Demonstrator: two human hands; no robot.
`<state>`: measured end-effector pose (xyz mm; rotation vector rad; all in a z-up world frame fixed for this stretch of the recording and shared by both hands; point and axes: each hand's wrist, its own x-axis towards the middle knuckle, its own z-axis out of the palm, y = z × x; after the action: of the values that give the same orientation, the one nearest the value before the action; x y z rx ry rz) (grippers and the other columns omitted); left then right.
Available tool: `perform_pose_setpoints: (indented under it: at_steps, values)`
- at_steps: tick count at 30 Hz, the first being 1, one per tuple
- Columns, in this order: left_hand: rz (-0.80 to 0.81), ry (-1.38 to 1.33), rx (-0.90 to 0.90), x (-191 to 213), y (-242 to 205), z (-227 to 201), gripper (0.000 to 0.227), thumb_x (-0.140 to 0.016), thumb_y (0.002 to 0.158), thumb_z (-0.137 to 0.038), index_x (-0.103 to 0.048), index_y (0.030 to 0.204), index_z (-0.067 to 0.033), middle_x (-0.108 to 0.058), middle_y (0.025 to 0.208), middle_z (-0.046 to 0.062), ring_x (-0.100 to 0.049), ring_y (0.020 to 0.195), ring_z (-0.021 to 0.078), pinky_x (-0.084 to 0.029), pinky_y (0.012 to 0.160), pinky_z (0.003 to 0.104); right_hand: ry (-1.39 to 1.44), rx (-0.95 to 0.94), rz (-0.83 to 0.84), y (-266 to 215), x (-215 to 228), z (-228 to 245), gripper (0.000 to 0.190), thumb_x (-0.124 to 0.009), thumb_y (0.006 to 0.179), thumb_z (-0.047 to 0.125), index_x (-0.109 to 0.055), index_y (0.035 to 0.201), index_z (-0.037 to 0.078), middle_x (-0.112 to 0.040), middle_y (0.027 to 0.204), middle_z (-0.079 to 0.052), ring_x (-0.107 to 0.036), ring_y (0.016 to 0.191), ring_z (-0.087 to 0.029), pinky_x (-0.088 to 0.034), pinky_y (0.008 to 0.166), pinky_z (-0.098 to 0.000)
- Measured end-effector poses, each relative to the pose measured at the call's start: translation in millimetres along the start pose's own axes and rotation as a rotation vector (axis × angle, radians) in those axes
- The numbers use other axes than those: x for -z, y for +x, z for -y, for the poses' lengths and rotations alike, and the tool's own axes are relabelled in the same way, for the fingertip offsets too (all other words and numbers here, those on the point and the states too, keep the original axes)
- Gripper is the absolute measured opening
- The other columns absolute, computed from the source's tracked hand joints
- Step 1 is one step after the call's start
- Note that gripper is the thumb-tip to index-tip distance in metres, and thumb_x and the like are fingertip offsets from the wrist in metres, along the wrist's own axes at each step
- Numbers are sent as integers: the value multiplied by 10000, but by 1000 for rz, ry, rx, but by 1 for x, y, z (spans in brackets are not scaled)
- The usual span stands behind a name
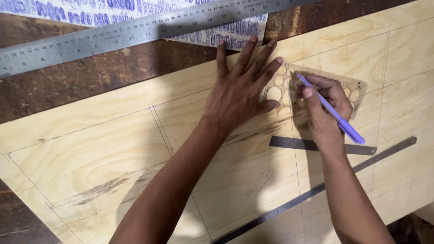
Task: The person uses a metal ruler and a purple pen to draw straight lines and measure dimensions on a large plywood sheet. They then use a circle template to trace multiple circles of varying sizes onto the wood surface.
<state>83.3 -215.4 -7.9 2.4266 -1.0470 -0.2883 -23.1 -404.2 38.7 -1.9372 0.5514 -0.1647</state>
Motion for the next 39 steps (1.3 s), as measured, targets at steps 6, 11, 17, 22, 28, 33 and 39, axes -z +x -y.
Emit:
perform_pose_setpoints:
  at_steps: [6, 11, 17, 22, 28, 33, 39]
  values:
    - [0, 23, -1, -1, 0, 1, 985, -524, 828, -845, -348, 1634, -309, -154, 1739, 8, -59, 1607, 270, 55, 1229, 730, 43, 4, 4, 9, 1, -6, 281, -711, 1080, 167, -621, 1249, -38, -731, 1142, -108, -703, 1010, -129, -582, 950, -267]
    - [23, 27, -3, -2, 2, 1, 984, -503, 829, -855, -344, 1630, -306, -147, 1740, 8, -41, 1602, 272, 62, 1218, 731, 37, 8, 7, 9, 5, -13, 264, -716, 1085, 163, -627, 1231, -38, -727, 1126, -109, -696, 996, -125, -582, 940, -265]
    - [7, 19, -7, -3, 1, 2, 990, -493, 855, -868, -333, 1649, -299, -145, 1749, 10, -44, 1613, 271, 64, 1230, 730, 26, 26, 29, 9, 4, -11, 241, -708, 1097, 136, -628, 1238, -42, -726, 1125, -108, -692, 1001, -126, -581, 939, -263]
    - [23, 18, 0, 0, 1, 1, 977, -502, 856, -847, -318, 1646, -301, -155, 1741, 14, -51, 1605, 271, 60, 1225, 728, 45, 19, 58, 15, -7, 2, 200, -683, 1086, 104, -627, 1207, -45, -731, 1105, -108, -710, 983, -122, -600, 922, -258]
    - [14, 14, 3, 2, 0, 0, 979, -536, 837, -835, -323, 1639, -315, -161, 1738, 5, -63, 1606, 269, 43, 1230, 738, 2, 20, 95, 24, -17, 12, 161, -664, 1095, 68, -650, 1199, -54, -735, 1110, -110, -685, 977, -103, -589, 908, -248]
    - [11, 4, 7, 1, 0, 0, 971, -557, 830, -825, -338, 1627, -316, -167, 1731, 4, -76, 1604, 272, 34, 1230, 741, -92, 85, 88, 24, -20, 13, 147, -669, 1102, 53, -657, 1191, -63, -734, 1104, -112, -668, 966, -92, -563, 875, -236]
    - [-10, 24, 0, 1, 1, 1, 977, -604, 824, -803, -352, 1630, -310, -177, 1734, 2, -85, 1606, 268, 36, 1228, 741, -183, 156, 89, 20, -25, 25, 157, -666, 1110, 54, -652, 1205, -70, -739, 1085, -113, -673, 962, -79, -564, 870, -229]
